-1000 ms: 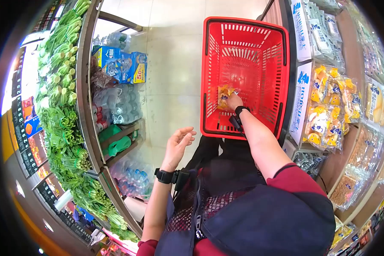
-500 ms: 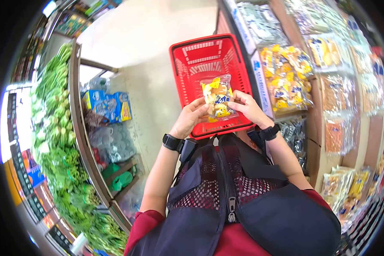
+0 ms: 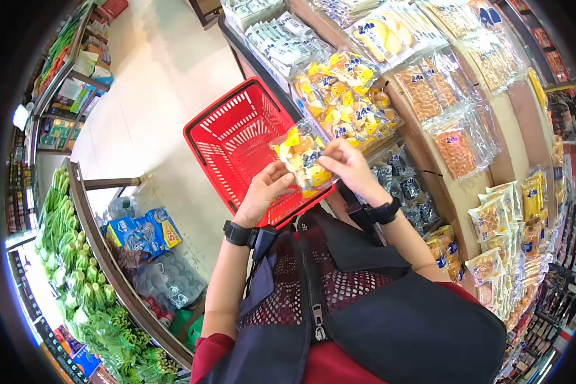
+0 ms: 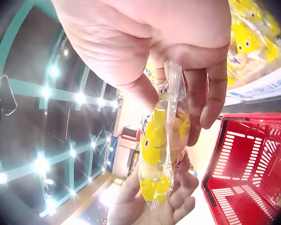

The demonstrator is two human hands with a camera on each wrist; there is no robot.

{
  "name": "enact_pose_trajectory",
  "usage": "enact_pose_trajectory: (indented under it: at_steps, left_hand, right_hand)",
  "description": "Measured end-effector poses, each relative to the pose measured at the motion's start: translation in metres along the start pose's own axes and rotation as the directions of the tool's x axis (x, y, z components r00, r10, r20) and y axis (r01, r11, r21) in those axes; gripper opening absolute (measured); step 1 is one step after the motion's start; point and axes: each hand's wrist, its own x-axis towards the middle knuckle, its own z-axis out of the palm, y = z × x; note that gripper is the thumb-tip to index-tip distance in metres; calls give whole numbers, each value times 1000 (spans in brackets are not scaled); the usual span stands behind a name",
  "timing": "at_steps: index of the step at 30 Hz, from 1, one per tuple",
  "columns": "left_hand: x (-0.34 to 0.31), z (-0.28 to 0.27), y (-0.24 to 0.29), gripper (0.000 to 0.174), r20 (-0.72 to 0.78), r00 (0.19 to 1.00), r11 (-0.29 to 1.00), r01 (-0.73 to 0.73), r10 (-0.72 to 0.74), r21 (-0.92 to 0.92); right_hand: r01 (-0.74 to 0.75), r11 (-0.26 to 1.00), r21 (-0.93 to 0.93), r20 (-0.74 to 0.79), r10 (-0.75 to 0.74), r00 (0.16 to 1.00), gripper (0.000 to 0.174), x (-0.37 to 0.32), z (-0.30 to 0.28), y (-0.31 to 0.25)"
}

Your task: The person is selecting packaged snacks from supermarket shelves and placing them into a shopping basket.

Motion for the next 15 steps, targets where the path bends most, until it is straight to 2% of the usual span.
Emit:
enact_pose_trajectory:
  at_steps: [3, 5, 7, 8, 9, 10, 11, 13, 15]
  left_hand:
    - [-1, 1, 5, 44, 13, 999, 996, -31, 30, 78]
    - [-2, -10, -2, 41, -43, 999, 998, -28, 30, 57]
    - [-7, -21, -10, 40, -68, 997, 999, -29, 30, 28]
    - [-10, -26, -13, 40, -108, 994, 1000, -14, 15, 6]
    - [-15, -31, -16, 39, -146, 989, 1000, -1, -2, -18]
    - [-19, -35, -19, 39, -148, 989, 1000, -1, -1, -20]
    - [-25, -39, -21, 40, -177, 984, 999, -3, -5, -43]
    - [-35, -50, -30, 40, -210, 978, 998, -3, -11, -67]
    - [-44, -63, -41, 40, -297, 954, 989, 1, -45, -145]
  right_hand:
    - [86, 970, -225, -141, -120, 983, 14, -3, -38, -20]
    - [179, 902, -392, -248, -291, 924, 13, -2, -71, -35]
    - [174, 892, -418, -386, -348, 854, 12, -2, -99, -49]
    - [165, 858, -487, -415, -393, 820, 13, 1, -115, -51]
    - [150, 820, -553, -439, -440, 783, 13, 2, -123, -57]
    - [58, 727, -684, -441, -475, 762, 13, 1, -129, -62]
    - [59, 727, -684, -438, -474, 764, 13, 3, -131, -64]
    - [-132, 506, -852, -418, -506, 754, 13, 9, -133, -66]
    - [-145, 469, -871, -400, -507, 764, 13, 21, -142, -54]
